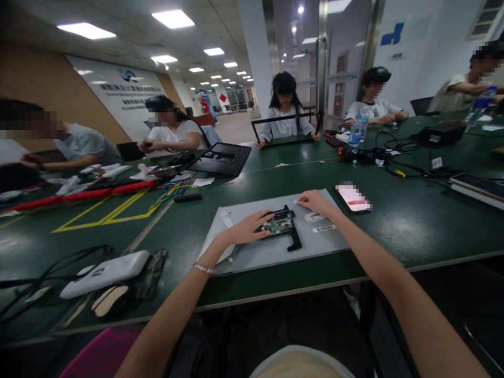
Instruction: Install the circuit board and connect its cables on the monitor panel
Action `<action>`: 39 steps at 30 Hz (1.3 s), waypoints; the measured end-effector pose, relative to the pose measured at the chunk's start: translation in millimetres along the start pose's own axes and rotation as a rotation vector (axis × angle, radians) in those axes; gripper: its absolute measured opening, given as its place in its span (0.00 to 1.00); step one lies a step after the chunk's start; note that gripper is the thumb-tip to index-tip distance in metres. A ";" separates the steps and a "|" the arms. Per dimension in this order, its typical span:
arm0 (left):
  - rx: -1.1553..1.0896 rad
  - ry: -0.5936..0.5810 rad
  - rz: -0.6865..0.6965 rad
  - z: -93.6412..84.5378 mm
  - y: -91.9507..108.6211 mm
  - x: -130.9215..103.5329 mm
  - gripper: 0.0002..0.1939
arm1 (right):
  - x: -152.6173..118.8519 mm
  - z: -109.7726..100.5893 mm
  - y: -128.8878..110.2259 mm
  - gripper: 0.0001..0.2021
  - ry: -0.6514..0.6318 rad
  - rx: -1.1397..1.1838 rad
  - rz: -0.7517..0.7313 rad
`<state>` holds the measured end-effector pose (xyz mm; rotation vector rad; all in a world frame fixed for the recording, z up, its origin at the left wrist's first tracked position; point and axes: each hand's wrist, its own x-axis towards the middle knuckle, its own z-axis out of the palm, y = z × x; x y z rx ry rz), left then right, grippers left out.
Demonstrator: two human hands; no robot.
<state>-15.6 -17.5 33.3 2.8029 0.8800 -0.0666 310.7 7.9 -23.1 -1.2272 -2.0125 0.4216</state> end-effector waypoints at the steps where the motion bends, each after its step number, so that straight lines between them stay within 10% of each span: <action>1: 0.001 0.001 -0.001 0.1 0.0 -0.1 0.38 | 0.8 0.2 -2.9 0.09 0.008 -0.054 -0.015; 15: 0.037 -0.001 -0.009 -1.0 2.0 0.1 0.37 | 16.7 36.5 -58.0 0.10 0.124 -0.188 -0.179; 39: 0.047 0.017 -0.004 4.2 -0.8 2.9 0.37 | 12.9 46.6 -52.7 0.13 -0.007 -0.282 -0.245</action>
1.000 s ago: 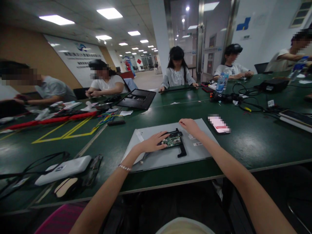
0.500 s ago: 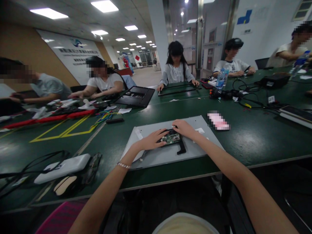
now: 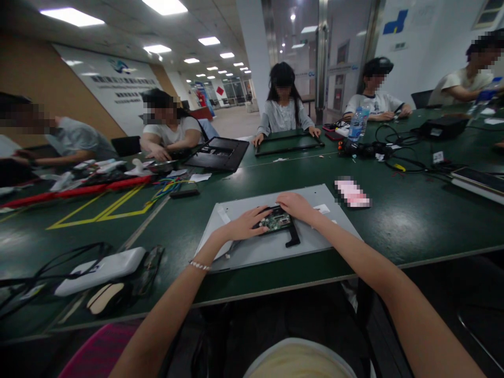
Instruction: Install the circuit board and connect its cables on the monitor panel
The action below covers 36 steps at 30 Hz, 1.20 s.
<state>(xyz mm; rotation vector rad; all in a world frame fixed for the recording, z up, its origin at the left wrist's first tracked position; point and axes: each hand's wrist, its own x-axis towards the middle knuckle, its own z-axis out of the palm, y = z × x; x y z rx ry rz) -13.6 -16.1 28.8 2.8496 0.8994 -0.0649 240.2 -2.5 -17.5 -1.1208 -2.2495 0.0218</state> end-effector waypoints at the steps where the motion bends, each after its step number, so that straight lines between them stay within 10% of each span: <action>1: 0.001 0.003 0.002 0.4 -0.3 0.2 0.37 | 0.5 0.4 -0.6 0.13 -0.010 -0.005 0.001; 26: 0.008 -0.031 -0.016 -5.3 7.2 1.7 0.38 | -1.5 -20.4 -7.0 0.15 -0.181 0.087 -0.002; 36: -0.016 -0.030 -0.005 -5.6 7.3 1.7 0.38 | -23.4 -64.3 17.2 0.21 -0.262 -0.046 0.356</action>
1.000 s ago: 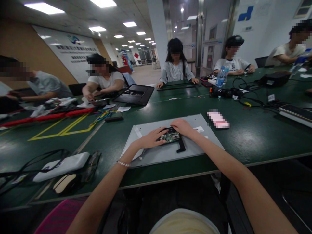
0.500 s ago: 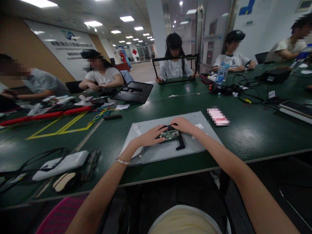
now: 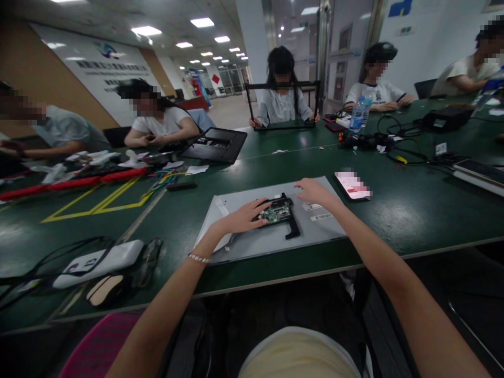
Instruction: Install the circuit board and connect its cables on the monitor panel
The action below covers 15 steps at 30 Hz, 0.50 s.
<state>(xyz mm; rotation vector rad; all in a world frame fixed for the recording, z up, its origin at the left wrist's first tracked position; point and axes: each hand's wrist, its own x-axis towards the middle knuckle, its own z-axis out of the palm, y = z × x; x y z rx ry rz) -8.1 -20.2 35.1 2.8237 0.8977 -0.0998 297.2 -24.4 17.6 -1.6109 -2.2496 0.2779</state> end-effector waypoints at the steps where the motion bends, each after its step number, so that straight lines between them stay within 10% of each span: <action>1: -0.004 -0.003 0.001 -0.5 0.4 -0.1 0.38 | -1.5 -4.0 5.4 0.21 -0.053 -0.004 0.031; 15: -0.017 0.000 -0.009 0.1 1.1 -0.3 0.38 | -12.9 -23.6 1.0 0.14 -0.455 0.192 -0.056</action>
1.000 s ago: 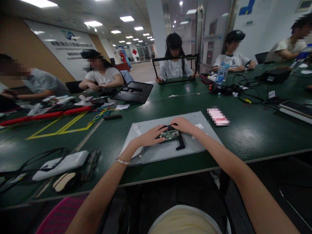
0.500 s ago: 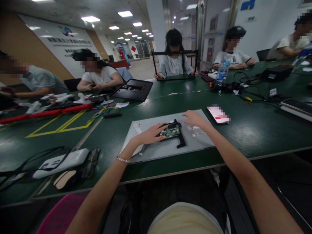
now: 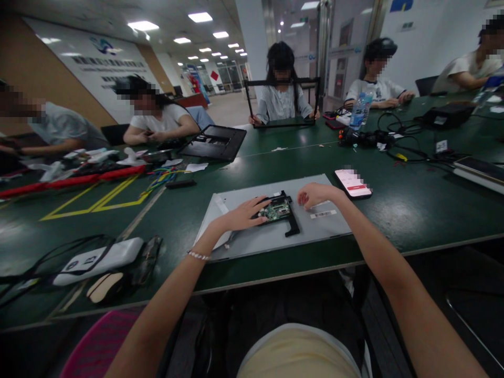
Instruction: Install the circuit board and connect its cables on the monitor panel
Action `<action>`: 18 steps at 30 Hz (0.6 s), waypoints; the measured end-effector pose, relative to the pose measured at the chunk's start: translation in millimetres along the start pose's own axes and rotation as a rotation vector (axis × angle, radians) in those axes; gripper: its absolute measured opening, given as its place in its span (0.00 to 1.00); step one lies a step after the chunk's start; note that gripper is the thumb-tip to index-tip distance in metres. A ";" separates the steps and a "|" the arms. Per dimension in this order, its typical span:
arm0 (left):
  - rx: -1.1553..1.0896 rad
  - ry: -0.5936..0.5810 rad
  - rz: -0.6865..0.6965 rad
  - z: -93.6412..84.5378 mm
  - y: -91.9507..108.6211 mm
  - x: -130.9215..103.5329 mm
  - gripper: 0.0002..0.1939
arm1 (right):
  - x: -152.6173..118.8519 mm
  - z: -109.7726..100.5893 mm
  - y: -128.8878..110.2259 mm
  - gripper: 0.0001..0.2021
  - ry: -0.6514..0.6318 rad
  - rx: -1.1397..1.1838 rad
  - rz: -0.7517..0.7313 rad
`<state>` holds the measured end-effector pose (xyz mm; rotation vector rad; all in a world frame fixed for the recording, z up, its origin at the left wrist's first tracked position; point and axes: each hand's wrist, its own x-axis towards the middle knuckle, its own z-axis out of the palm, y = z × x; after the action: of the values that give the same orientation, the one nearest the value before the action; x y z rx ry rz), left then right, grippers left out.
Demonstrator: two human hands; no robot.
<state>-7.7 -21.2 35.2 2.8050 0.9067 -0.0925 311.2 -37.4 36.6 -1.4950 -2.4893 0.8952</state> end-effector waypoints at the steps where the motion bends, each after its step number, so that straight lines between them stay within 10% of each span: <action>1: 0.001 0.002 0.004 0.7 -0.7 0.4 0.38 | -0.1 0.0 -1.5 0.14 -0.003 0.002 0.001; 18: -0.010 -0.007 -0.001 -0.3 1.2 1.0 0.39 | -10.9 -8.8 -2.4 0.16 -0.023 0.025 0.010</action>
<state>-6.2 -21.5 35.6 2.7934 0.9041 -0.0970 318.1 -43.5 47.4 -1.4994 -2.4794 0.9474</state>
